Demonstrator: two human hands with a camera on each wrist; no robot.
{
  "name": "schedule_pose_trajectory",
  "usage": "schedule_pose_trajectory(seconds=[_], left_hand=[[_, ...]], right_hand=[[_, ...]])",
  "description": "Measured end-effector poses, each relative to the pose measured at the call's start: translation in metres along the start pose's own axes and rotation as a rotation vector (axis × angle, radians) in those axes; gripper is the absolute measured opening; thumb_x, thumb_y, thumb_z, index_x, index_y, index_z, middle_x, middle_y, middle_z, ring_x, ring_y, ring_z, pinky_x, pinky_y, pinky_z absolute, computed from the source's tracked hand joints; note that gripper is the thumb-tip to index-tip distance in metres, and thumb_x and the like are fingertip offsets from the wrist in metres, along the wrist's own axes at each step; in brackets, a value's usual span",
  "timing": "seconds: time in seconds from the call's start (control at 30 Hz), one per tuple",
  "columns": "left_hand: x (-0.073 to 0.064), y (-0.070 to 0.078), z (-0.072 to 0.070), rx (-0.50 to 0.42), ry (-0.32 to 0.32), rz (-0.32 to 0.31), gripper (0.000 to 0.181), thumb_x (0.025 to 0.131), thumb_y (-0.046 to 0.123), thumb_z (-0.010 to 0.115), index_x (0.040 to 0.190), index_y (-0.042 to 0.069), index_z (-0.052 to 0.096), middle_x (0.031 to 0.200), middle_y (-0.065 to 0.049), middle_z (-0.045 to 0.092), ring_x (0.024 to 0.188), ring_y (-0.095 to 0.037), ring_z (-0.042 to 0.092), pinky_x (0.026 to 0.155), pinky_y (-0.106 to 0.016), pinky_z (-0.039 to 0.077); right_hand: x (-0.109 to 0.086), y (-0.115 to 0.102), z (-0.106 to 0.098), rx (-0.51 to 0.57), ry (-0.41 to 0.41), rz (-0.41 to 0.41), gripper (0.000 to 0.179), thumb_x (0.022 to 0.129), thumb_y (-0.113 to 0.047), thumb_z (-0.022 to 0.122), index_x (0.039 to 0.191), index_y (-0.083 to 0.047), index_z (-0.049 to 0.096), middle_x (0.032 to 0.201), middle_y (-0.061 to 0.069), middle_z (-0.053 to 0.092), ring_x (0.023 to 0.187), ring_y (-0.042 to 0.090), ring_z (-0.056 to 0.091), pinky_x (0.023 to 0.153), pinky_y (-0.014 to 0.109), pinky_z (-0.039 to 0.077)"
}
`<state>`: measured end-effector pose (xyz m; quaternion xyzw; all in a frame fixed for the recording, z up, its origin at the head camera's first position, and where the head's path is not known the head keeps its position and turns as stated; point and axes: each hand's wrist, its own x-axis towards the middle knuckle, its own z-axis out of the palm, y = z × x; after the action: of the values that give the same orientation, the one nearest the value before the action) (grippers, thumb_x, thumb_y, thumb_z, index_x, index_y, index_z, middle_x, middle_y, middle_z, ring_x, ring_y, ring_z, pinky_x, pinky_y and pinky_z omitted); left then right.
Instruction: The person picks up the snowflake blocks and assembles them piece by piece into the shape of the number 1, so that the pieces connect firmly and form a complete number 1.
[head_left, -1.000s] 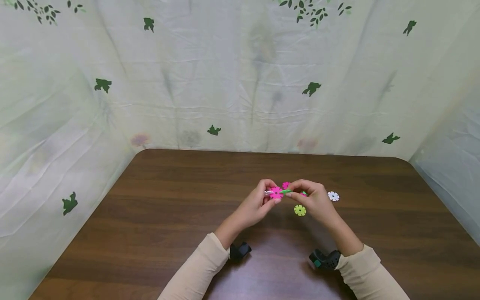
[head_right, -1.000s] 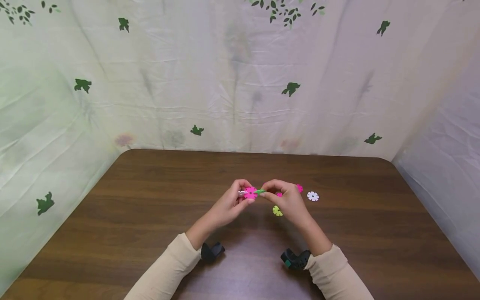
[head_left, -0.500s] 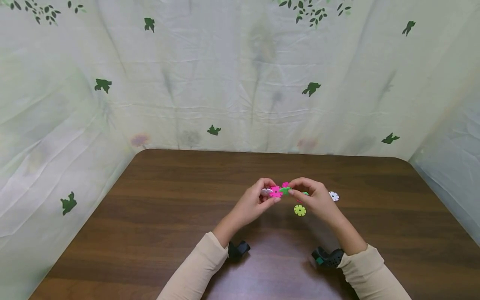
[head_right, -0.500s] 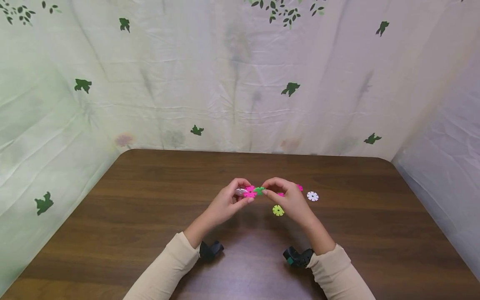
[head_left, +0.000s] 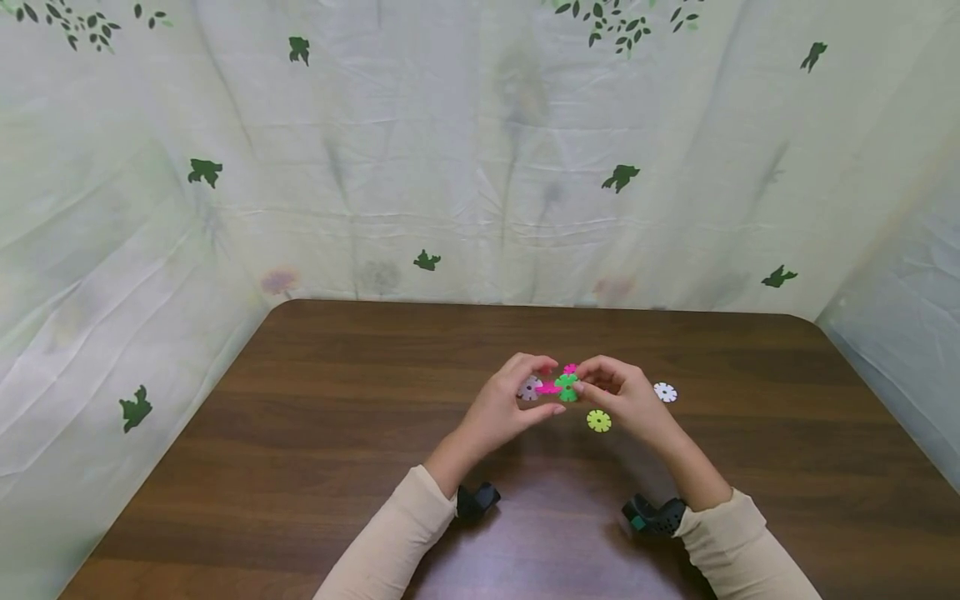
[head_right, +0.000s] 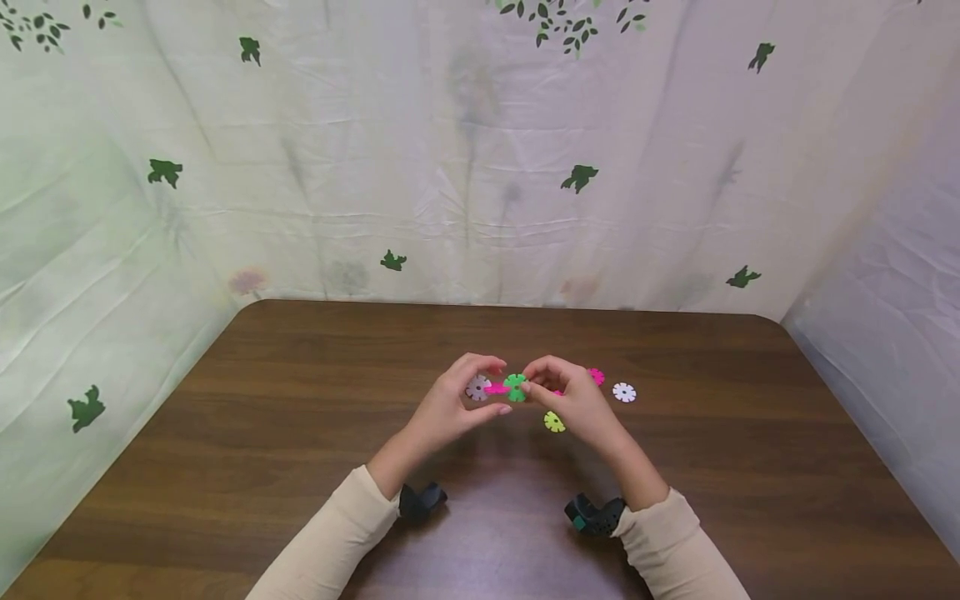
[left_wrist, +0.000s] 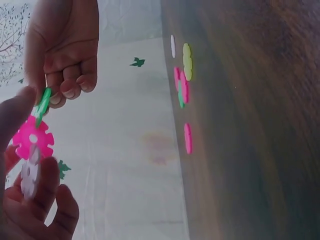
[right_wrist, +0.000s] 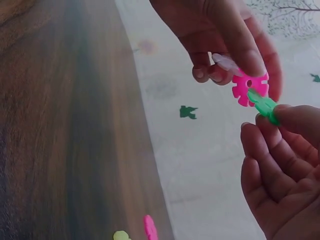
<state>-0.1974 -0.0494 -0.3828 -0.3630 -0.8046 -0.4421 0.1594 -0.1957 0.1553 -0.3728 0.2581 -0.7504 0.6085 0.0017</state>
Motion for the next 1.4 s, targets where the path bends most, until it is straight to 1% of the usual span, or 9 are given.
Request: schedule_pose_trajectory(seconds=[0.13, 0.27, 0.63, 0.8, 0.9, 1.0, 1.07, 1.2, 1.4], left_hand=[[-0.001, 0.001, 0.002, 0.061, 0.014, 0.039, 0.049, 0.07, 0.019, 0.077, 0.113, 0.009, 0.054, 0.105, 0.0, 0.053, 0.089, -0.009, 0.053, 0.075, -0.018, 0.045], [-0.001, 0.002, 0.005, 0.094, 0.034, 0.066, 0.047, 0.07, 0.018, 0.078, 0.11, 0.008, 0.056, 0.102, -0.001, 0.054, 0.086, -0.009, 0.055, 0.073, -0.016, 0.044], [-0.001, 0.0, 0.005, 0.063, 0.069, 0.075, 0.035, 0.071, 0.012, 0.076, 0.101, 0.006, 0.059, 0.093, 0.0, 0.055, 0.081, -0.008, 0.055, 0.073, -0.013, 0.043], [-0.001, -0.003, 0.005, 0.05, 0.074, 0.072, 0.035, 0.07, 0.011, 0.077, 0.1, 0.006, 0.06, 0.09, 0.0, 0.056, 0.08, -0.012, 0.055, 0.072, -0.016, 0.044], [-0.001, -0.003, 0.004, 0.051, 0.077, 0.07, 0.035, 0.07, 0.011, 0.077, 0.1, 0.006, 0.06, 0.089, 0.0, 0.056, 0.08, -0.015, 0.055, 0.072, -0.017, 0.044], [0.0, -0.003, 0.002, 0.06, 0.075, 0.062, 0.034, 0.071, 0.012, 0.076, 0.101, 0.007, 0.06, 0.089, 0.001, 0.055, 0.08, -0.012, 0.054, 0.071, -0.016, 0.043], [0.0, -0.003, 0.002, 0.07, 0.074, 0.057, 0.034, 0.072, 0.013, 0.076, 0.101, 0.007, 0.06, 0.089, 0.001, 0.055, 0.08, -0.009, 0.052, 0.07, -0.016, 0.043], [0.0, -0.004, 0.001, 0.084, 0.079, 0.055, 0.035, 0.071, 0.013, 0.077, 0.101, 0.007, 0.06, 0.088, 0.001, 0.055, 0.08, -0.007, 0.051, 0.069, -0.017, 0.044], [0.0, -0.006, 0.0, 0.083, 0.087, 0.067, 0.036, 0.07, 0.011, 0.077, 0.102, 0.006, 0.06, 0.089, 0.0, 0.056, 0.08, -0.008, 0.051, 0.071, -0.018, 0.043]], right_hand=[[0.0, 0.001, 0.002, 0.019, -0.012, 0.016, 0.017, 0.084, -0.002, 0.06, 0.097, 0.007, 0.056, 0.088, 0.02, 0.059, 0.073, 0.028, 0.063, 0.068, 0.044, 0.049], [0.0, -0.001, 0.003, 0.003, -0.01, 0.045, 0.017, 0.084, -0.004, 0.061, 0.097, 0.007, 0.056, 0.087, 0.019, 0.06, 0.073, 0.032, 0.063, 0.067, 0.042, 0.05], [0.0, -0.004, 0.006, 0.016, -0.013, 0.056, 0.02, 0.084, -0.006, 0.061, 0.101, 0.005, 0.056, 0.089, 0.017, 0.061, 0.077, 0.037, 0.061, 0.07, 0.043, 0.049], [-0.002, -0.005, 0.003, -0.038, 0.027, 0.006, 0.022, 0.083, 0.002, 0.06, 0.104, 0.004, 0.057, 0.093, 0.016, 0.061, 0.081, 0.038, 0.059, 0.07, 0.042, 0.05], [-0.004, -0.004, -0.001, -0.093, 0.038, -0.005, 0.025, 0.083, 0.002, 0.061, 0.107, 0.001, 0.056, 0.098, 0.015, 0.06, 0.082, 0.03, 0.059, 0.069, 0.036, 0.05], [-0.007, -0.002, -0.006, -0.152, 0.039, 0.016, 0.028, 0.083, -0.006, 0.063, 0.109, -0.004, 0.056, 0.102, 0.009, 0.06, 0.086, 0.021, 0.058, 0.072, 0.031, 0.049], [-0.009, 0.001, -0.009, -0.19, 0.029, 0.022, 0.03, 0.082, -0.011, 0.065, 0.11, -0.004, 0.056, 0.104, 0.008, 0.059, 0.088, 0.019, 0.057, 0.074, 0.032, 0.048], [-0.013, 0.011, -0.014, -0.215, -0.008, 0.041, 0.035, 0.081, -0.016, 0.067, 0.111, -0.002, 0.055, 0.106, 0.009, 0.058, 0.093, 0.026, 0.056, 0.079, 0.037, 0.047], [-0.019, 0.029, -0.021, -0.243, -0.071, 0.142, 0.042, 0.08, -0.02, 0.068, 0.115, -0.002, 0.052, 0.112, 0.016, 0.054, 0.097, 0.034, 0.055, 0.079, 0.04, 0.046]])
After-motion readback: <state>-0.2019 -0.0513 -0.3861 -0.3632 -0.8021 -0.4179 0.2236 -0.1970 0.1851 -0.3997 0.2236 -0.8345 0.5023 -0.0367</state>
